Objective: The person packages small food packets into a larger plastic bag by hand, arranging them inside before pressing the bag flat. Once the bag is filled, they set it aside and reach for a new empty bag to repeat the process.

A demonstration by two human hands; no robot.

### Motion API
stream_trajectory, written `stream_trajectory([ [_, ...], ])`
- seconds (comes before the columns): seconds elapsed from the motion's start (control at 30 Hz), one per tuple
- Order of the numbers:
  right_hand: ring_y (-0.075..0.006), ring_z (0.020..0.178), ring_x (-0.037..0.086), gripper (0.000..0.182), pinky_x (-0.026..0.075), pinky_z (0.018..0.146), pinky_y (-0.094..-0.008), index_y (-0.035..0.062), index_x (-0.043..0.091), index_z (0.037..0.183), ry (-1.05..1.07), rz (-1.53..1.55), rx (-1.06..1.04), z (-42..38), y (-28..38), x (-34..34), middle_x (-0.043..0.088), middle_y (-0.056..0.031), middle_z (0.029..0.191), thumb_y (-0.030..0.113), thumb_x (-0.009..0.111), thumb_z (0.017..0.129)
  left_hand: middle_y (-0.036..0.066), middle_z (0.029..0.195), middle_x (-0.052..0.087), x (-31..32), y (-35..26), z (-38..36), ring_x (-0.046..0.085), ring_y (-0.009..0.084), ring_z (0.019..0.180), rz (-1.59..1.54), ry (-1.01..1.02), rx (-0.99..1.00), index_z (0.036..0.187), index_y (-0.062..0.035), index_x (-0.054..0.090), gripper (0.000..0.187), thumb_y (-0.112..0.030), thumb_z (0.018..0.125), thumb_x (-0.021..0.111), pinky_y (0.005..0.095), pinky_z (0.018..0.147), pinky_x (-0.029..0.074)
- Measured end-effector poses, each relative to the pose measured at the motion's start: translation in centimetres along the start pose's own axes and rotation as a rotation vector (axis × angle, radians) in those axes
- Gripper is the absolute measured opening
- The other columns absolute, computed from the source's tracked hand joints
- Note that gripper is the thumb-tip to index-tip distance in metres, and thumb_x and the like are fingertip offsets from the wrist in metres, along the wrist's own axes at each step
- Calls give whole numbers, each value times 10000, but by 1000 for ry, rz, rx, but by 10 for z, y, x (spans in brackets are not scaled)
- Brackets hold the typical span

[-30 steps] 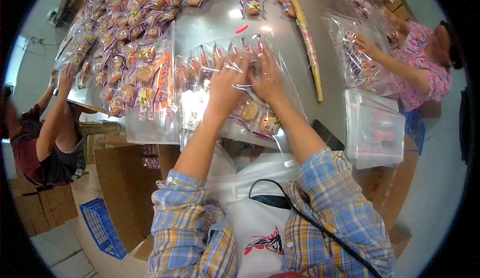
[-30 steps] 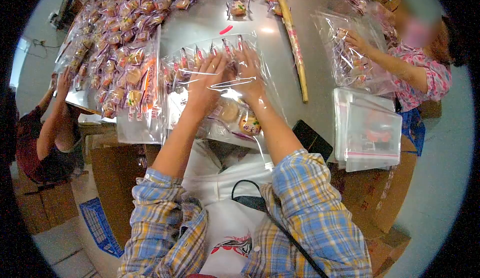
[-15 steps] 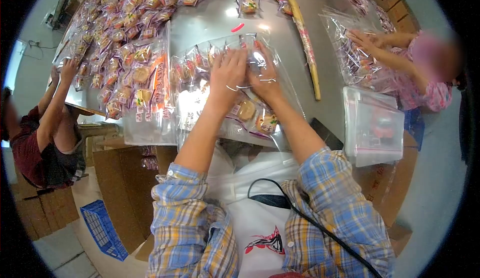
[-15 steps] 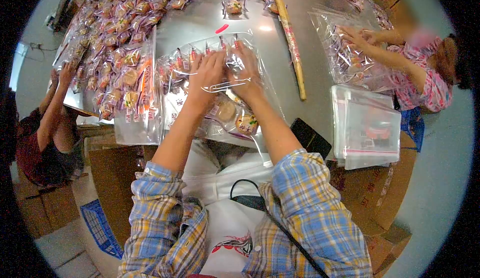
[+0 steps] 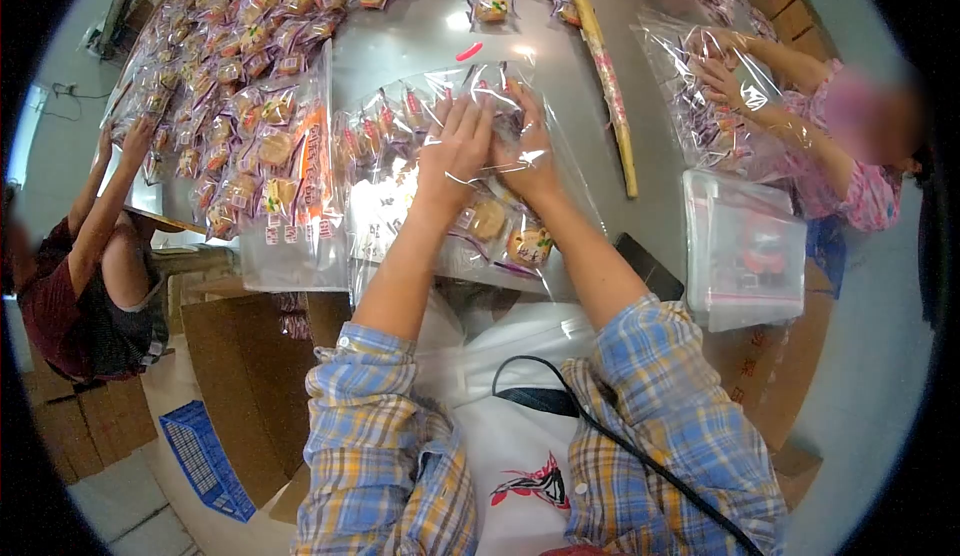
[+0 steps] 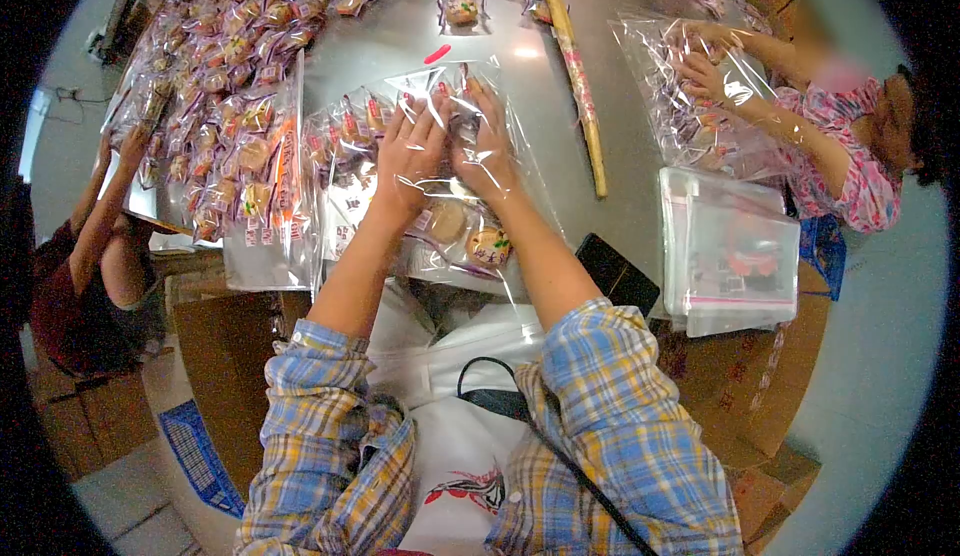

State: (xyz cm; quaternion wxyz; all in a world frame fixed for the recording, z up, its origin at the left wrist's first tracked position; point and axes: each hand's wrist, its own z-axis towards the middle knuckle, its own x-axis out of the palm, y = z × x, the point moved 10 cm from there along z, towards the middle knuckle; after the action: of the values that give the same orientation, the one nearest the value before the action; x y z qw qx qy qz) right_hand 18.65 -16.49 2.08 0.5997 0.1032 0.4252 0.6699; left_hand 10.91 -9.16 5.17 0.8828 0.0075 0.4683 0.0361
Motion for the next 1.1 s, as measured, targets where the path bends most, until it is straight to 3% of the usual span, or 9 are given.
stream_trajectory([
  [0.27,-465,1386,469,753,419,1169,-493,81,407,1547,29,-114,20,-2,-3,-1,458,-270,1473,-43,647,843,175,1449,596,5,1,7,660,308,1172,2,-17,-49,1408,-3,577,571,-125,856,650,476,1085,459],
  [0.37,-450,1363,492,730,455,1132,-465,79,432,1540,63,16,49,-3,-11,-1,468,-263,1449,-46,624,847,159,1367,633,-1,0,14,663,298,1124,-43,-22,-36,1411,-52,592,555,-139,866,642,488,1068,459],
  [0.4,-421,1329,536,689,468,1118,-435,63,463,1519,60,32,105,-1,-9,-5,488,-266,1433,-36,612,853,83,1195,656,-4,2,15,649,264,1069,-44,-64,-59,1440,-187,598,580,-227,868,687,456,1038,470],
  [0.53,-359,1265,607,602,494,1086,-419,36,504,1462,-4,165,80,-4,-14,-7,570,-240,1396,0,596,869,79,1283,652,4,-4,23,632,246,1160,128,-28,-94,1385,-211,631,493,-174,894,635,495,1064,433],
  [0.63,-349,1270,611,620,489,1090,-423,18,498,1446,94,349,265,-1,-26,1,607,-216,1364,-9,598,835,57,1278,668,5,-3,25,628,233,1197,152,-73,-144,1331,-221,665,438,-166,898,623,524,1059,425],
  [0.77,-357,1309,591,529,451,1119,-451,6,537,1390,98,42,348,-6,-18,-13,604,-228,1379,51,656,876,48,1233,688,23,6,20,621,232,1221,117,-70,-149,1348,-202,664,444,-192,907,619,572,1097,385],
  [0.8,-392,1280,578,487,449,1104,-464,0,577,1353,64,54,166,3,-3,-13,605,-240,1332,163,691,908,45,1232,689,24,6,21,623,230,1219,113,-63,-142,1336,-204,674,442,-181,898,623,573,1093,388],
  [0.93,-414,1159,597,610,475,1050,-467,4,619,1330,367,-153,389,-28,21,-32,600,-235,1192,402,736,883,38,1212,693,16,5,24,628,228,1213,45,-90,-145,1288,-208,692,421,-165,873,638,577,1081,391],
  [1.1,-421,1182,569,764,484,1042,-472,20,534,1437,863,-501,251,-73,84,-43,581,-226,1233,352,820,811,37,1188,702,13,2,27,636,235,1181,50,-92,-148,1200,-195,700,347,-165,857,653,575,1050,408],
])
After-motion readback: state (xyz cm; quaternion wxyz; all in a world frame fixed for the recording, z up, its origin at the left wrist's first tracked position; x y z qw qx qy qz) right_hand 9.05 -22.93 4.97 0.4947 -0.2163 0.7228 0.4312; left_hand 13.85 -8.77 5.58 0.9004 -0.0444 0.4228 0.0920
